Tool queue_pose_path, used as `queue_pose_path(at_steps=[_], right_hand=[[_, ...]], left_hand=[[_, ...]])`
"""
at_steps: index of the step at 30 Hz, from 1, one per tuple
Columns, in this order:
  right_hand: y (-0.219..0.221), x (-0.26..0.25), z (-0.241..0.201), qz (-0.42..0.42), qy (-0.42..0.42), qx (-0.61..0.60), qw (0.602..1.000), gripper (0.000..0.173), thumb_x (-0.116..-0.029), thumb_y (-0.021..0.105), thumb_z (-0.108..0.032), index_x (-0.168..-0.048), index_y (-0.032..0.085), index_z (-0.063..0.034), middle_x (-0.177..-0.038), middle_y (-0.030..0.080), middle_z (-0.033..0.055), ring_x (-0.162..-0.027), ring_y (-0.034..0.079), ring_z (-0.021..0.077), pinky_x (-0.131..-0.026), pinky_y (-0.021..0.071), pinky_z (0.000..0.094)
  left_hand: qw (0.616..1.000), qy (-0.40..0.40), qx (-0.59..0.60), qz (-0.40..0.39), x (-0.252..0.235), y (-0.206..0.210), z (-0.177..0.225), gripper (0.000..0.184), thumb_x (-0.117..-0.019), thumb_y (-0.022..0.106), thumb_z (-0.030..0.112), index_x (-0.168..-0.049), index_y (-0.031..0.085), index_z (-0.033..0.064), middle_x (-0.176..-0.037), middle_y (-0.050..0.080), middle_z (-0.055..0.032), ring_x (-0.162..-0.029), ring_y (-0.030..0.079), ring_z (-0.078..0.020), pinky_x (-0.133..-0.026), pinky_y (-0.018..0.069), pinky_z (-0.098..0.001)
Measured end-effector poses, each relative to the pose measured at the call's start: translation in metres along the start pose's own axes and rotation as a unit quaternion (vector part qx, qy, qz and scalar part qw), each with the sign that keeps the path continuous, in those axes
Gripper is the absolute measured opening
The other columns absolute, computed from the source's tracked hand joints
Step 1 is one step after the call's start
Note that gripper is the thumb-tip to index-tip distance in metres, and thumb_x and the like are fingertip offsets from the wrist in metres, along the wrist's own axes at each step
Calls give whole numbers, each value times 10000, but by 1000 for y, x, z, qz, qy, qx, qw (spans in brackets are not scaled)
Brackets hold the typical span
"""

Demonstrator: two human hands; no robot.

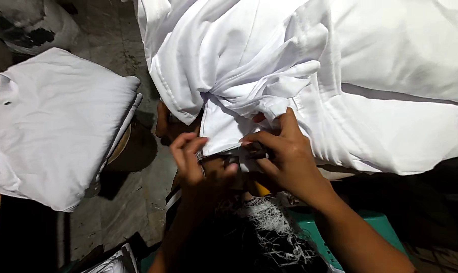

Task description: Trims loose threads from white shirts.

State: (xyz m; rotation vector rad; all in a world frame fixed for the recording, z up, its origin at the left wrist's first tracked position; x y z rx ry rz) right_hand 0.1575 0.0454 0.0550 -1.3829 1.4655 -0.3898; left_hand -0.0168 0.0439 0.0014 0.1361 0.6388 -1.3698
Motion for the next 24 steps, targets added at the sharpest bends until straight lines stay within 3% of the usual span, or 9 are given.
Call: queue_pose_path(at_steps=[5,9,10,12,14,16,19,21,24], right_hand=[[-11,-4,2,-27,85,-171,981,104,-829,707,-188,-837,728,-86,-1050,550,68,-781,519,-48,-630,419,68],[-32,-10,-1,-8,91,-296,951,44,-850,642,-75,-878,671,-91,-1033,546,-41,-800,525,-106,-646,442,30],[-35,-12,-3,4,79,-279,957,48,-861,633,-78,-896,666,-81,-1083,565,-32,-819,535,-105,-657,452,33],[-36,-17,-5,40,51,-183,981,64,-898,608,-72,-917,658,-38,-1131,599,41,-848,562,-69,-686,471,53],[-26,-24,2,82,40,-53,994,114,-917,612,-36,-976,682,32,-1035,603,150,-752,560,90,-616,464,196],[-12,-31,12,102,56,14,993,135,-899,631,-27,-1003,679,44,-986,575,200,-648,529,202,-527,418,333],[-13,-29,25,136,72,-104,983,129,-960,607,-64,-1027,665,30,-954,562,55,-695,494,6,-591,415,129],[-20,-23,30,164,98,-256,948,80,-1009,559,-76,-1046,629,-87,-909,618,-104,-670,510,-90,-585,432,82],[-26,-11,13,143,71,-298,941,78,-1021,554,-129,-1043,622,-160,-859,606,-159,-679,514,-113,-597,435,71]], left_hand=[[986,121,-99,61,-15,20,22,221,-848,721,319,-855,704,99,-986,588,-72,-1055,506,-200,-952,348,-310],[980,132,-115,90,-22,16,18,121,-839,724,206,-839,720,85,-927,641,-94,-987,573,-231,-881,427,-331],[985,119,-71,98,-26,14,15,80,-845,691,134,-855,719,59,-946,647,-95,-1003,571,-215,-899,426,-314],[985,47,142,81,-32,15,14,85,-908,664,42,-953,736,42,-996,693,5,-1021,624,-45,-913,498,-184],[896,-115,428,16,-34,26,14,177,-998,616,80,-1081,764,132,-1007,752,85,-922,696,7,-822,582,-197],[759,-239,606,-15,-33,38,11,253,-1046,519,118,-1123,754,171,-1034,756,34,-959,720,-78,-873,599,-296],[667,-254,700,-17,-31,41,7,248,-1033,556,200,-1235,699,183,-1146,734,-2,-1090,700,-135,-966,570,-349],[693,-185,695,-35,-32,36,8,389,-939,714,221,-1320,641,197,-1234,700,2,-1168,660,-138,-1037,524,-356],[801,-131,583,-19,-35,32,16,454,-847,747,13,-1223,607,225,-1144,711,74,-1030,687,-41,-915,574,-254]])
Point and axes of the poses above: each hand's wrist, its own x-axis away from the middle knuckle, its own y-axis out of the palm, z = x × y, the point moved 4 cm from there along -x, towards the middle knuckle
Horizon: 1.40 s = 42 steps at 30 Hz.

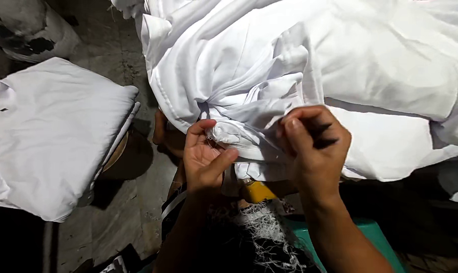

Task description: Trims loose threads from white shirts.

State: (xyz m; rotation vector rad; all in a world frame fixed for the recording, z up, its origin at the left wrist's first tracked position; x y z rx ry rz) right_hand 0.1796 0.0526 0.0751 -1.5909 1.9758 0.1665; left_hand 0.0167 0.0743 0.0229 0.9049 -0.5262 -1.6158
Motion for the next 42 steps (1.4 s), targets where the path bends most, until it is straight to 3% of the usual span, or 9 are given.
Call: queue_pose_path(at_steps=[3,6,11,17,24,32,36,39,42], right_hand=[[19,14,-17,-85,-74,87,990,175,-1003,608,-188,-1039,626,-17,-835,579,-11,-697,514,-75,-635,442,57],[38,14,-15,-95,-90,236,963,286,-837,671,-144,-1073,702,14,-722,607,83,-563,526,122,-497,409,246],[39,28,-31,-170,-97,47,979,139,-1004,596,-123,-918,597,-14,-743,583,40,-651,526,-13,-614,434,79],[28,51,-55,-319,-104,33,941,187,-1007,597,-234,-874,624,-105,-718,595,19,-635,565,69,-557,442,180],[22,26,-15,-177,-116,296,931,325,-1042,511,-289,-976,638,3,-804,655,109,-743,640,192,-691,509,308],[43,29,-20,-112,-160,277,941,264,-1015,545,-222,-895,655,-14,-671,608,79,-622,592,119,-599,476,192],[45,27,-21,-99,-175,288,936,279,-1017,539,-203,-845,645,-12,-628,569,77,-583,554,133,-560,442,207],[44,27,-20,-91,-178,290,936,283,-1022,535,-209,-875,656,0,-637,579,82,-587,555,128,-568,441,199],[44,27,-21,-81,-189,297,932,281,-1017,525,-188,-860,658,3,-636,575,84,-592,555,139,-572,441,206]], left_hand=[[1000,20,-18,4,-1,1,1,359,-907,692,16,-1204,626,207,-1104,716,73,-986,689,-28,-884,575,-239],[1000,7,-7,-19,2,-2,4,205,-989,635,202,-1190,664,233,-1075,713,93,-956,690,-22,-850,585,-241],[985,28,-162,-58,11,-11,14,358,-801,671,-46,-1017,638,238,-1004,640,148,-901,630,68,-759,563,-139],[964,102,-233,-73,1,-18,12,125,-843,785,62,-935,755,141,-931,644,104,-859,622,44,-733,562,-125],[975,67,-171,-124,6,-22,18,55,-897,768,296,-899,778,241,-1109,655,171,-1050,592,66,-858,512,-112],[970,85,-191,-122,15,-11,21,59,-883,781,129,-934,779,158,-1153,643,89,-1026,641,25,-863,570,-154],[969,91,-207,-102,17,-15,20,182,-976,650,397,-922,745,252,-1130,641,176,-1090,574,66,-882,491,-114],[984,69,-146,-78,18,-14,15,234,-926,678,479,-1090,662,313,-1166,647,193,-1123,598,55,-905,519,-145],[992,39,-115,-44,17,-11,15,404,-874,786,309,-1209,563,275,-1171,691,139,-1060,668,9,-895,564,-200]])
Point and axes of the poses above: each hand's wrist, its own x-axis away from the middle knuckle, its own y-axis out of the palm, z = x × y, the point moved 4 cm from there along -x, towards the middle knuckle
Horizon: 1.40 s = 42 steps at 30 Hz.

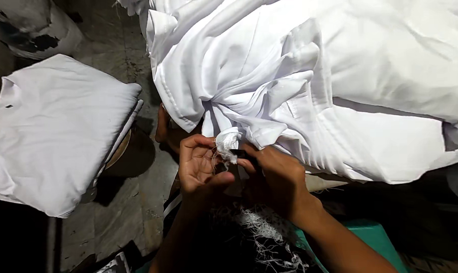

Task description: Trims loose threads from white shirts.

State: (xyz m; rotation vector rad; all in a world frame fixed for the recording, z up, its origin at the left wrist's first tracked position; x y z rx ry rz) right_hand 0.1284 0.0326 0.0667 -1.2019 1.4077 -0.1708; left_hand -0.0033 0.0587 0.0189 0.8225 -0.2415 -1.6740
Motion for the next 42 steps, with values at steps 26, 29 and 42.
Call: queue_pose_path(at_steps=[26,29,42], right_hand=[[-2,8,-8,-30,43,-39,998,203,-1010,558,-169,-923,631,-1,-725,640,100,-656,604,96,-643,482,148],[-3,8,-9,-33,49,-49,997,213,-1017,565,-189,-951,630,4,-757,637,97,-688,601,79,-673,480,124],[3,8,-3,-33,28,-73,996,221,-1006,563,-173,-929,627,24,-736,639,112,-681,603,63,-687,466,104]], left_hand=[[974,118,-192,-32,7,0,9,199,-1042,570,287,-953,675,143,-1090,665,116,-991,625,75,-817,528,-107],[973,122,-193,-40,8,1,8,189,-1041,579,273,-949,675,139,-1082,664,106,-1001,624,64,-835,528,-119],[997,48,-54,15,6,-4,4,166,-1025,582,326,-995,723,245,-1084,707,136,-981,662,28,-836,553,-160]])
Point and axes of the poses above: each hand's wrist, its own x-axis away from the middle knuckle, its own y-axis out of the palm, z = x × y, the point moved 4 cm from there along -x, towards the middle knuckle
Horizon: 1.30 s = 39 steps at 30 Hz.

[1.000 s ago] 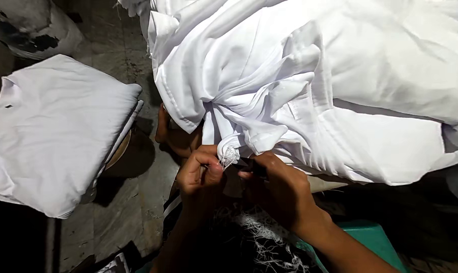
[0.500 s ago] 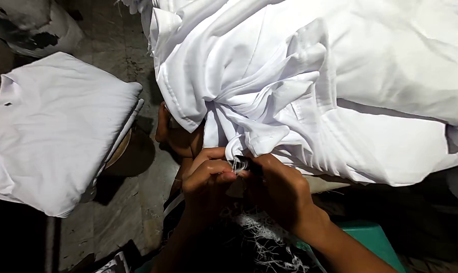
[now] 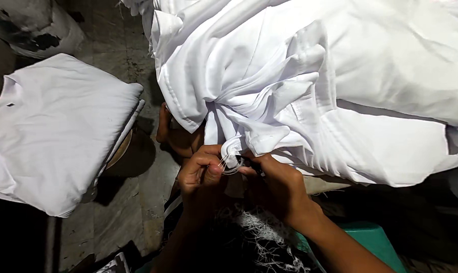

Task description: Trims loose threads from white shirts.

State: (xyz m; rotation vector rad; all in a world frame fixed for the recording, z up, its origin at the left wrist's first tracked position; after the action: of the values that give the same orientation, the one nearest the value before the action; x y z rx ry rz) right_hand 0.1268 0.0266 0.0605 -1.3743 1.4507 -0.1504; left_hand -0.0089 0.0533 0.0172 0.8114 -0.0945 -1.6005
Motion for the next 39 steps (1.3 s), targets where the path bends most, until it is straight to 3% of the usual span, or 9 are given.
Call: queue_pose_path(at_steps=[8,15,24,28,30,32,34,36,39], right_hand=[[-2,1,1,2,9,-33,999,230,-1015,596,-206,-957,632,15,-781,663,98,-751,628,35,-752,484,93],[-6,-3,-4,14,12,13,1000,219,-1010,564,-169,-910,624,16,-714,622,96,-652,573,59,-645,450,108],[-3,-1,-6,11,19,34,999,250,-1018,542,-182,-875,630,3,-675,603,86,-594,559,84,-581,448,144],[-10,-8,-4,34,18,53,998,265,-1035,564,-221,-981,605,36,-801,603,132,-675,570,116,-637,467,163],[-10,-14,0,-3,22,67,998,293,-1033,555,-200,-1082,630,79,-973,641,201,-742,617,183,-661,511,228],[-6,-16,6,-26,21,106,994,288,-1007,556,-194,-1023,661,74,-825,670,183,-658,656,239,-588,522,303],[-12,-15,11,-37,14,121,992,293,-1016,534,-212,-915,640,42,-688,608,133,-586,606,233,-551,487,307],[-26,-13,11,-59,16,101,993,317,-1046,506,-226,-1021,653,54,-761,643,137,-650,613,195,-616,499,270],[-36,-11,13,-66,47,77,994,424,-1052,507,-227,-1282,554,127,-775,615,127,-627,549,136,-588,459,224]], left_hand=[[995,43,-84,-17,1,4,4,183,-1036,566,323,-984,700,210,-1106,693,140,-1002,651,46,-829,547,-138],[976,99,-192,-36,4,1,7,340,-1082,454,360,-918,662,146,-1032,677,112,-1011,623,63,-860,509,-126],[984,88,-156,-24,5,-1,5,478,-1088,370,459,-770,583,172,-946,653,108,-942,627,43,-816,513,-141],[986,4,-165,33,7,1,2,126,-1015,608,268,-1046,646,152,-1044,706,149,-944,664,63,-812,571,-155],[977,-87,-186,49,7,1,-4,332,-904,680,46,-1216,594,-24,-997,716,57,-839,682,36,-765,590,-179],[961,-104,-254,33,11,-2,-5,244,-905,650,18,-1106,664,-119,-861,713,-8,-741,649,53,-706,556,-138],[957,-33,-287,-14,21,-8,5,203,-998,607,131,-959,703,-44,-800,685,4,-731,618,62,-691,525,-118],[963,-11,-265,-59,32,-12,15,218,-1054,547,244,-980,681,89,-851,653,84,-789,597,103,-729,506,-87],[988,-76,-101,-91,39,1,2,195,-1052,545,229,-1017,701,118,-951,737,99,-876,681,54,-784,568,-151]])
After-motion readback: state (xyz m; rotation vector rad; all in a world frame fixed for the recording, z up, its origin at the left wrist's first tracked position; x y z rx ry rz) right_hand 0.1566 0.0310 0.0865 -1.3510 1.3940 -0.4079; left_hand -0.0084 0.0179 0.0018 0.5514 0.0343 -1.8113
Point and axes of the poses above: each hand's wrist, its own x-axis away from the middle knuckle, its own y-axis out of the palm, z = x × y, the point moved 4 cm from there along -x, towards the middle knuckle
